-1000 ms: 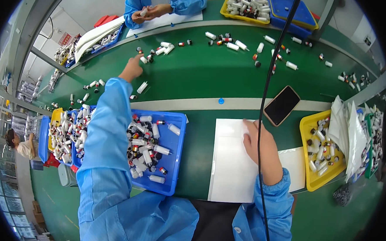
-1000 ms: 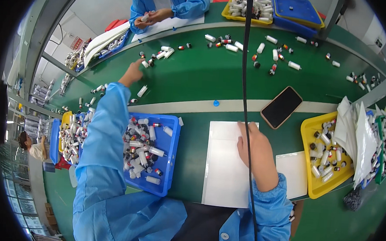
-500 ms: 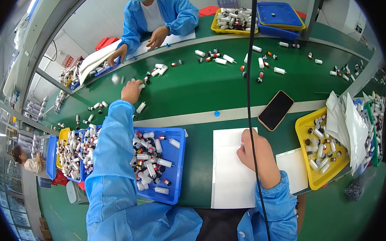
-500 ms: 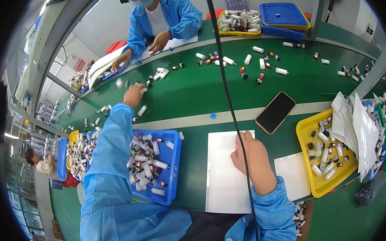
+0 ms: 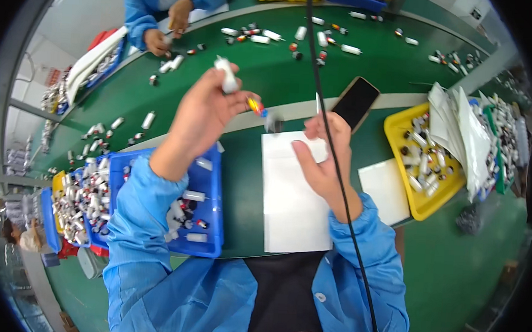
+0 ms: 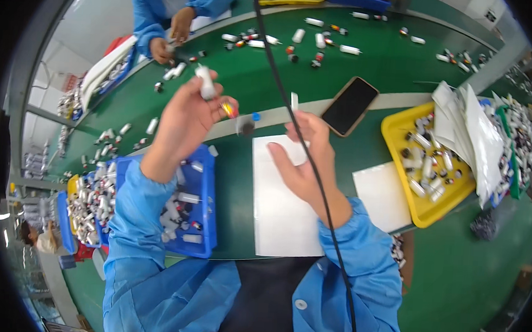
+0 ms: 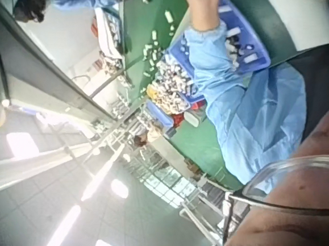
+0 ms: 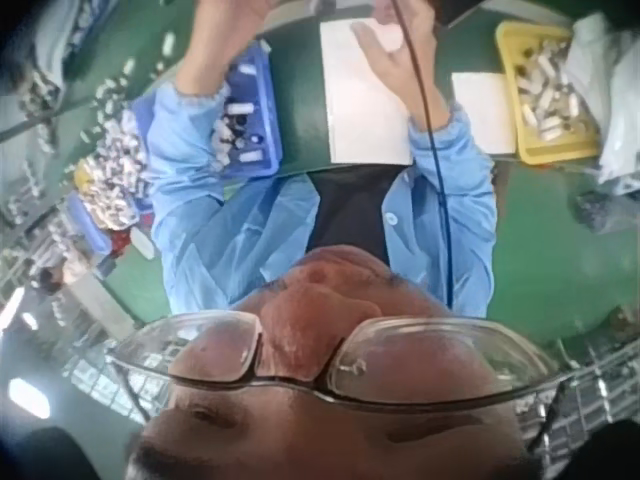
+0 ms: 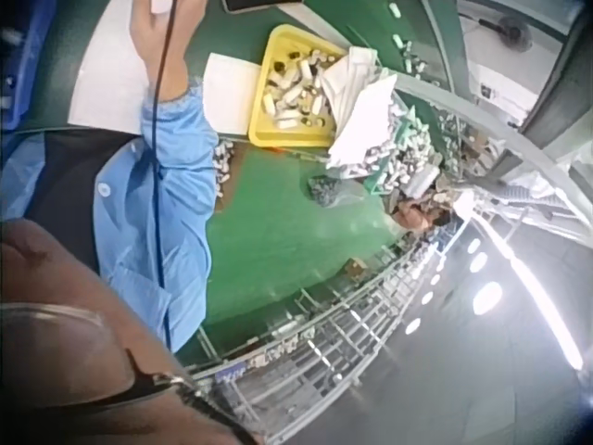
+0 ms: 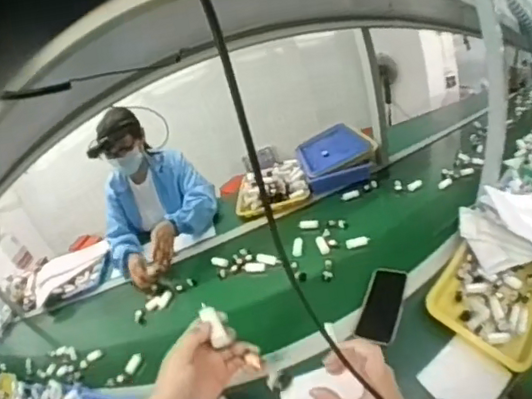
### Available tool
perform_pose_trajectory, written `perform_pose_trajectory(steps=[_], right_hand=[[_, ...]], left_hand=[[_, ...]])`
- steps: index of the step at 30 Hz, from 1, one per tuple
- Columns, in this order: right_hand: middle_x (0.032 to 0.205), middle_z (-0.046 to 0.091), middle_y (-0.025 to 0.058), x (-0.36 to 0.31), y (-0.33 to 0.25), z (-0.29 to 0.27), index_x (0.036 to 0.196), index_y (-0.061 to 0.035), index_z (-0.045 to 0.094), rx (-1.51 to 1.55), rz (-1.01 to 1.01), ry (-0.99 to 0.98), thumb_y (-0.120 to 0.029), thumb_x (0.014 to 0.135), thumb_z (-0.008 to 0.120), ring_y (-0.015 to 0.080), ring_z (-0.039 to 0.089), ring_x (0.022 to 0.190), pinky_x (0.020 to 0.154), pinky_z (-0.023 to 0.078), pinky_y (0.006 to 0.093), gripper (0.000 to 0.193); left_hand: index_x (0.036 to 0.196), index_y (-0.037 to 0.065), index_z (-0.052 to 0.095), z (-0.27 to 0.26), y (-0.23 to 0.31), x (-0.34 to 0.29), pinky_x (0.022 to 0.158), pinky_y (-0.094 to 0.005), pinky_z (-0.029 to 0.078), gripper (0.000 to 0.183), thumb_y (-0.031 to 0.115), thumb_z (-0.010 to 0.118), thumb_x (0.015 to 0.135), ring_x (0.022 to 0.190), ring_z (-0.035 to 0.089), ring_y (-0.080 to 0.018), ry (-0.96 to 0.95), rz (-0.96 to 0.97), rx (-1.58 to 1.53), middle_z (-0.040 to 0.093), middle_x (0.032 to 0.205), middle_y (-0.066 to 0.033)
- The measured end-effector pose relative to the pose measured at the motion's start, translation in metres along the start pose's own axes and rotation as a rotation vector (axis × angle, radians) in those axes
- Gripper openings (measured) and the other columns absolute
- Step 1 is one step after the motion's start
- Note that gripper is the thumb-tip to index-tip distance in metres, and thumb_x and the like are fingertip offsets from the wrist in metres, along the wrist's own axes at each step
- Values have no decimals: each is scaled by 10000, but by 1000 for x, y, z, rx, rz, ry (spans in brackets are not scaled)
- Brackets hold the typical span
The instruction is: The recorder is assembling small plastic and metal components, applying small adhesive labels, and placing finished items into a tray.
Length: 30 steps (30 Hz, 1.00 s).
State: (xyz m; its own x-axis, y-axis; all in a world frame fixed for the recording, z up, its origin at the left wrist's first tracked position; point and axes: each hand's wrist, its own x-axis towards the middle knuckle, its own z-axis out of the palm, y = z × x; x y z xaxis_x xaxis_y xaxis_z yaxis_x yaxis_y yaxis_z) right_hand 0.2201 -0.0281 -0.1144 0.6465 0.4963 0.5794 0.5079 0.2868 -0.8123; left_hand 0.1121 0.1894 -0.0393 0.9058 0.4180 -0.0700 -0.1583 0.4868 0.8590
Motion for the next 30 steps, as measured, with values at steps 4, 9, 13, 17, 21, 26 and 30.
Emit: perform_pose_trajectory(steps=[4,9,13,17,21,26,30], right_hand=[[1112,562,110,-3,7,3,1389,14,395,177,4,-69,-40,799,789,210,600,1019,940,486,356,711],[1075,561,96,-9,16,11,1391,2,407,95,72,-107,-26,809,761,200,598,1025,945,483,361,682],[963,625,71,-9,16,10,1362,-7,430,-77,74,-52,9,834,719,182,650,902,900,508,342,601],[871,652,56,-4,14,8,1265,-9,456,-84,92,-35,26,837,702,170,659,855,857,514,327,495],[873,652,58,-4,23,5,1213,-15,437,59,140,17,26,833,688,143,652,839,807,516,304,457],[888,655,66,-4,27,-3,1207,-24,397,48,119,54,23,822,678,119,644,821,726,521,275,479],[919,665,80,-1,22,-5,1227,-27,392,23,150,34,28,820,670,130,648,811,674,523,265,496]], left_hand=[[1237,71,512,51,-62,-7,985,-425,443,306,306,453,1049,1096,574,-253,14,-58,-3,564,999,-59],[1203,86,511,50,-83,4,983,-414,427,336,377,412,1067,1101,529,-234,29,-132,-375,531,1026,-61],[1255,70,496,39,-91,5,1050,-422,416,390,396,394,1065,1193,531,-278,-37,-155,-476,549,1210,-113],[1360,37,461,36,-90,4,1107,-416,397,387,267,440,1050,1295,500,-310,-221,-148,-383,522,1387,-166],[1393,18,450,48,-93,0,1076,-380,422,416,76,536,990,1262,531,-244,-145,10,122,530,1395,-155],[1357,15,481,35,-98,7,1017,-324,467,448,6,634,936,1178,602,-198,-124,-87,395,619,1279,-142],[1372,4,480,30,-98,10,998,-313,487,439,34,624,959,1137,626,-191,-136,-140,343,657,1200,-140]])
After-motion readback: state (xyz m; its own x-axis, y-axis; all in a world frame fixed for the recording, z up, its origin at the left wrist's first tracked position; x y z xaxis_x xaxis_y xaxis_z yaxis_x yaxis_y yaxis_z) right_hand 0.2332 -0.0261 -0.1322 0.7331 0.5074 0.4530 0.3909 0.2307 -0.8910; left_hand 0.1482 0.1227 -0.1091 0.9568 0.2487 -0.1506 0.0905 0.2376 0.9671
